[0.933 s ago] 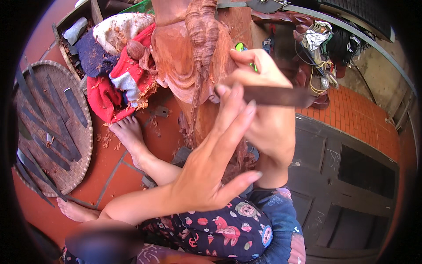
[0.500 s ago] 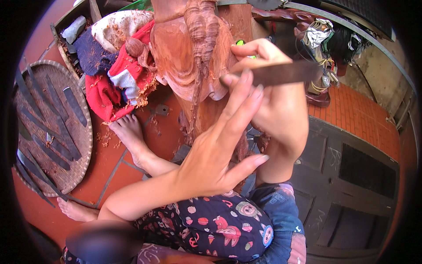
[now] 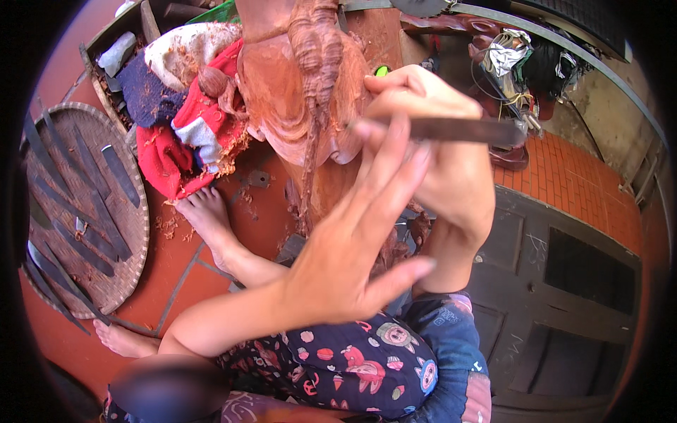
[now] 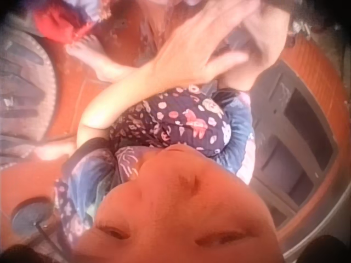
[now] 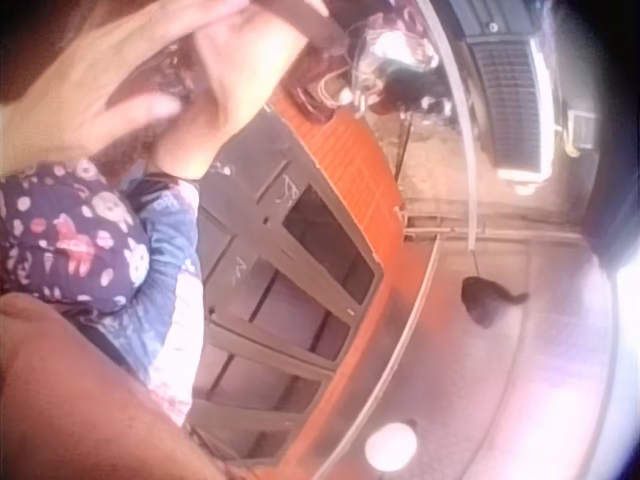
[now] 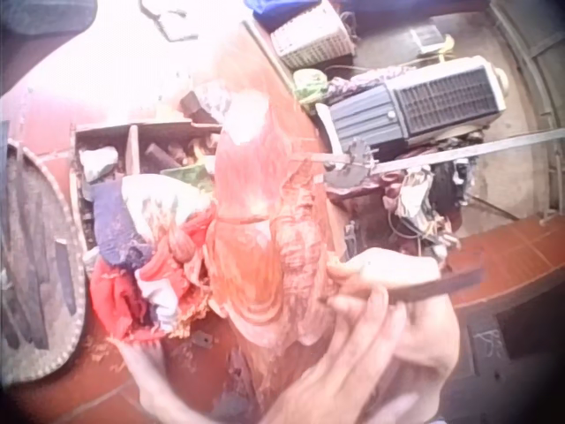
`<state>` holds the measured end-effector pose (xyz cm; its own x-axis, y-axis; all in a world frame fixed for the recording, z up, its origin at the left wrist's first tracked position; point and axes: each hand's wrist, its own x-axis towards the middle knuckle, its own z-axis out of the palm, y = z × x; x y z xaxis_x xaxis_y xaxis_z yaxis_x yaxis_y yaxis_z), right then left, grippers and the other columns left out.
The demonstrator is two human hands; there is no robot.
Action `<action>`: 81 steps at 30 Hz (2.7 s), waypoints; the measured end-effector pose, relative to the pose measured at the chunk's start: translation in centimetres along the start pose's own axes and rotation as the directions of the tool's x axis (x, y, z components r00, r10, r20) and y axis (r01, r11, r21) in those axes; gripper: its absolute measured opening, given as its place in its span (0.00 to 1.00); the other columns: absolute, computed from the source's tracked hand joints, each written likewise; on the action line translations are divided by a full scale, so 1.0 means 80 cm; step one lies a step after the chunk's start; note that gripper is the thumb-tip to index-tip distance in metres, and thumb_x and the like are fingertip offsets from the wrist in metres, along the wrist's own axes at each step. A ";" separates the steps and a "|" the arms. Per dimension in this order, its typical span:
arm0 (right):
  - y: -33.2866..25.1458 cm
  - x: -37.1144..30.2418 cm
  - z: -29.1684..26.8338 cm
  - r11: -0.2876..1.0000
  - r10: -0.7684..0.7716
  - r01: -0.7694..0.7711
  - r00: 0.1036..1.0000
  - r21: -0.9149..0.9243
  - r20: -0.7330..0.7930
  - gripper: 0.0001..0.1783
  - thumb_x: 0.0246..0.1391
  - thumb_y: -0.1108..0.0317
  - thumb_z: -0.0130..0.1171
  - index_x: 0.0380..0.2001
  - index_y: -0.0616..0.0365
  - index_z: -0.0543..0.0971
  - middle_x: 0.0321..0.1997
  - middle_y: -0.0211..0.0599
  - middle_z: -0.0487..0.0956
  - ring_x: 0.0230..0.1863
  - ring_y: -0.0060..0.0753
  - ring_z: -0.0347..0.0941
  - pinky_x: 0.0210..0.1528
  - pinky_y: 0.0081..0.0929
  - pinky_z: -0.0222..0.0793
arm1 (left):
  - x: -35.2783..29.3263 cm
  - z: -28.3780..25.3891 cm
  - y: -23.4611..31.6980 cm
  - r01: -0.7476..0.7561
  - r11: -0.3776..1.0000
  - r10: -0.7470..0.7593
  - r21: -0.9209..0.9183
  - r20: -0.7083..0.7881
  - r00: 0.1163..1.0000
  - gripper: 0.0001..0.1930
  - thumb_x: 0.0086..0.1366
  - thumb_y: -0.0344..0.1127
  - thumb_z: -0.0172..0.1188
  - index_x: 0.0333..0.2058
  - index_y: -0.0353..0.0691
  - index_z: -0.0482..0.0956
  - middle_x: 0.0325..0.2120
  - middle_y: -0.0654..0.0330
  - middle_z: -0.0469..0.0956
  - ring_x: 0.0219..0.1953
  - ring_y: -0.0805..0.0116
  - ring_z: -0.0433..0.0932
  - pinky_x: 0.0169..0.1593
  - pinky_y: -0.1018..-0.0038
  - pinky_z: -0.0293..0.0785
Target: The person is carving a wooden sculpture using a chisel. They are seated on the floor, holding the sculpture with one hand and using the chisel with the other to shape and refine the details of the wood.
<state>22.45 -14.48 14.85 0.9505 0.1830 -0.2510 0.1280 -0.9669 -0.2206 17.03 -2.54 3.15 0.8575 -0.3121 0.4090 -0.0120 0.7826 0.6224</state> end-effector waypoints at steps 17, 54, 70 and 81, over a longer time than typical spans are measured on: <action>0.025 -0.012 -0.001 0.848 0.223 -0.162 0.973 0.505 -0.062 0.10 0.46 0.82 0.70 0.34 0.68 0.83 0.43 0.40 0.81 0.45 0.30 0.79 0.45 0.27 0.79 | 0.008 0.009 -0.003 0.133 0.978 -0.142 0.160 0.045 0.989 0.42 0.63 0.35 0.62 0.72 0.33 0.51 0.73 0.39 0.46 0.71 0.28 0.50 0.63 0.53 0.67; 0.059 -0.022 0.027 0.524 0.386 -0.179 0.921 0.833 -0.045 0.05 0.52 0.81 0.65 0.33 0.63 0.82 0.35 0.38 0.82 0.54 0.47 0.80 0.52 0.41 0.79 | 0.046 0.050 -0.021 -0.077 0.870 -0.022 0.486 0.195 0.981 0.42 0.57 0.35 0.64 0.70 0.37 0.59 0.73 0.47 0.50 0.73 0.26 0.37 0.67 0.29 0.35; 0.052 -0.038 0.019 0.664 0.290 -0.166 0.956 0.729 -0.046 0.04 0.52 0.79 0.65 0.33 0.64 0.82 0.36 0.40 0.82 0.54 0.48 0.80 0.54 0.44 0.77 | 0.034 0.057 -0.060 -0.097 0.873 0.078 0.479 0.058 0.995 0.45 0.57 0.35 0.65 0.71 0.33 0.54 0.72 0.31 0.40 0.74 0.28 0.36 0.70 0.36 0.41; 0.052 -0.033 0.022 0.727 0.237 -0.158 0.971 0.669 -0.028 0.04 0.52 0.78 0.65 0.33 0.65 0.82 0.36 0.41 0.82 0.53 0.48 0.80 0.56 0.46 0.76 | 0.022 0.057 -0.038 -0.098 0.921 0.111 0.377 -0.013 0.994 0.45 0.57 0.37 0.65 0.71 0.32 0.54 0.70 0.24 0.40 0.72 0.23 0.37 0.69 0.35 0.42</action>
<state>19.96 -18.68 12.95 0.9613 -0.0559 -0.2699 -0.2465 -0.6128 -0.7509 16.23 -7.92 4.99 0.8574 -0.2166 0.4668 -0.2887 0.5485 0.7847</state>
